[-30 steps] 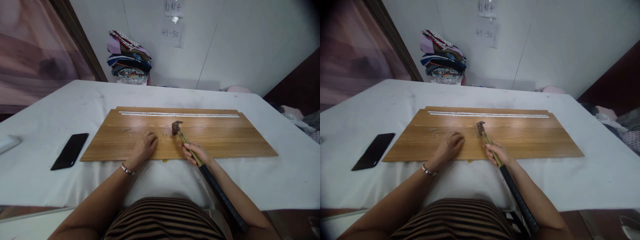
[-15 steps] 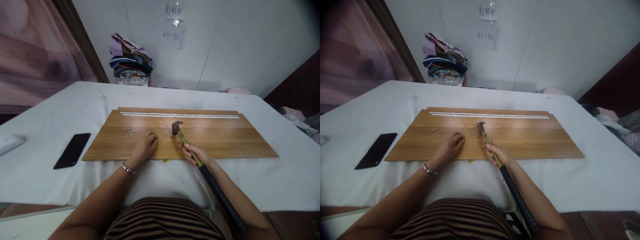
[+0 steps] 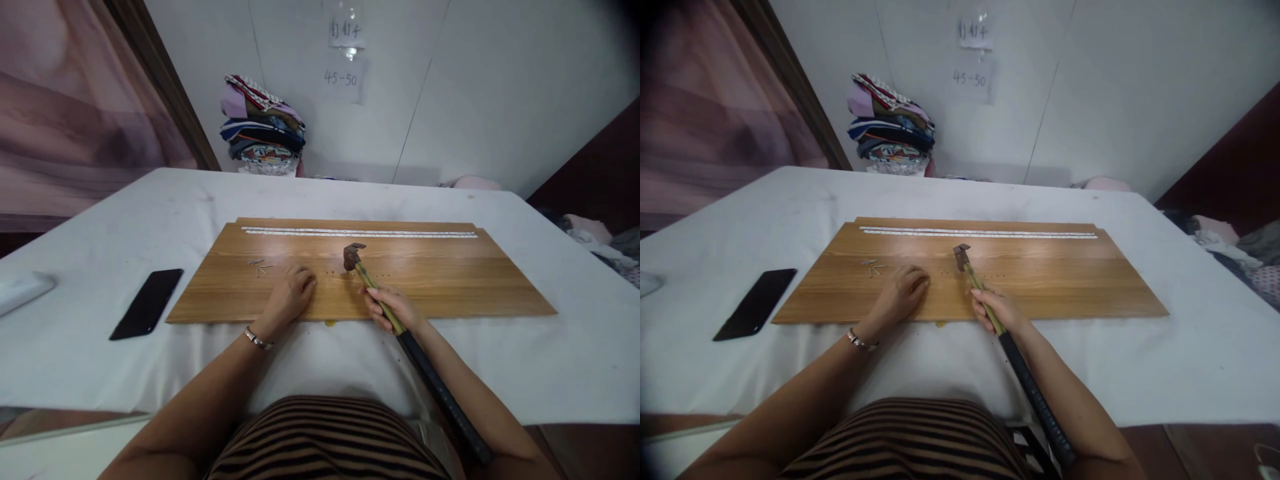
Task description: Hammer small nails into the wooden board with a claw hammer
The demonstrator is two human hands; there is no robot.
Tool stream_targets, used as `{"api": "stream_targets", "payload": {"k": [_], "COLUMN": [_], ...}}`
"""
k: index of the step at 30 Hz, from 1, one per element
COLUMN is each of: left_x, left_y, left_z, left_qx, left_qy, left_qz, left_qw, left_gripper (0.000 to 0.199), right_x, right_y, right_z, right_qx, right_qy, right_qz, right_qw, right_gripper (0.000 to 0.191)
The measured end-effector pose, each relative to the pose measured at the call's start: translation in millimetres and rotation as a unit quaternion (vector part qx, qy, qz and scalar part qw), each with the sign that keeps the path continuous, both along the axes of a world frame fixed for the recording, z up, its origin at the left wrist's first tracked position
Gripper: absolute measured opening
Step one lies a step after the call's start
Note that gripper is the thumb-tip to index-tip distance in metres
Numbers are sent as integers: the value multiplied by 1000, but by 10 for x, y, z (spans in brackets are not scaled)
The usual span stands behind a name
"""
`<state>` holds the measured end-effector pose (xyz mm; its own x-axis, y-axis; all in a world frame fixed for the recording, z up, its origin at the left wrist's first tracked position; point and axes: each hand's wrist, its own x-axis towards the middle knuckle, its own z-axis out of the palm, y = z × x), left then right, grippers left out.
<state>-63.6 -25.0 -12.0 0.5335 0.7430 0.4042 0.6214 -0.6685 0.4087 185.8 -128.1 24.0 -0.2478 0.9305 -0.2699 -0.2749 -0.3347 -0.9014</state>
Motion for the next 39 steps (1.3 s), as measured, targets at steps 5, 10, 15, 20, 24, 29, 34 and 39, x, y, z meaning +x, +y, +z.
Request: {"api": "stream_targets", "payload": {"k": [5,10,15,20,24,29,34,39], "left_x": [-3,-5,-4,-5,-3,-5,-8,-1], "left_y": [4,0,4,9,9,7,8,8], "left_z": [-11,-3,-2,-10,-11,-6,3,13], "left_qx": [5,4,3,0,-4,-6,-9,-11], "left_qy": [-4,-4,0,-2,-5,1,6,3], "left_qz": [-4,-2,1,-1,1,3,3,-1], "left_qw": [1000,1000,1000,1000,1000,1000,1000,1000], "left_gripper": [14,14,14,15,14,15,16,15], "right_x": [2,7,2,-1,2,-9,-25,-24], "right_y": [14,7,0,21,13,5,9,0], "right_z": [-6,14,41,11,4,-2,-10,23], "right_qx": [-4,6,13,-1,4,1,-8,3], "right_qy": [-13,-14,-17,-22,-13,-15,-16,-12], "right_qz": [10,11,10,16,13,18,18,12], "right_qw": [1000,1000,1000,1000,1000,1000,1000,1000], "right_gripper": [40,38,39,41,41,41,42,42]}}
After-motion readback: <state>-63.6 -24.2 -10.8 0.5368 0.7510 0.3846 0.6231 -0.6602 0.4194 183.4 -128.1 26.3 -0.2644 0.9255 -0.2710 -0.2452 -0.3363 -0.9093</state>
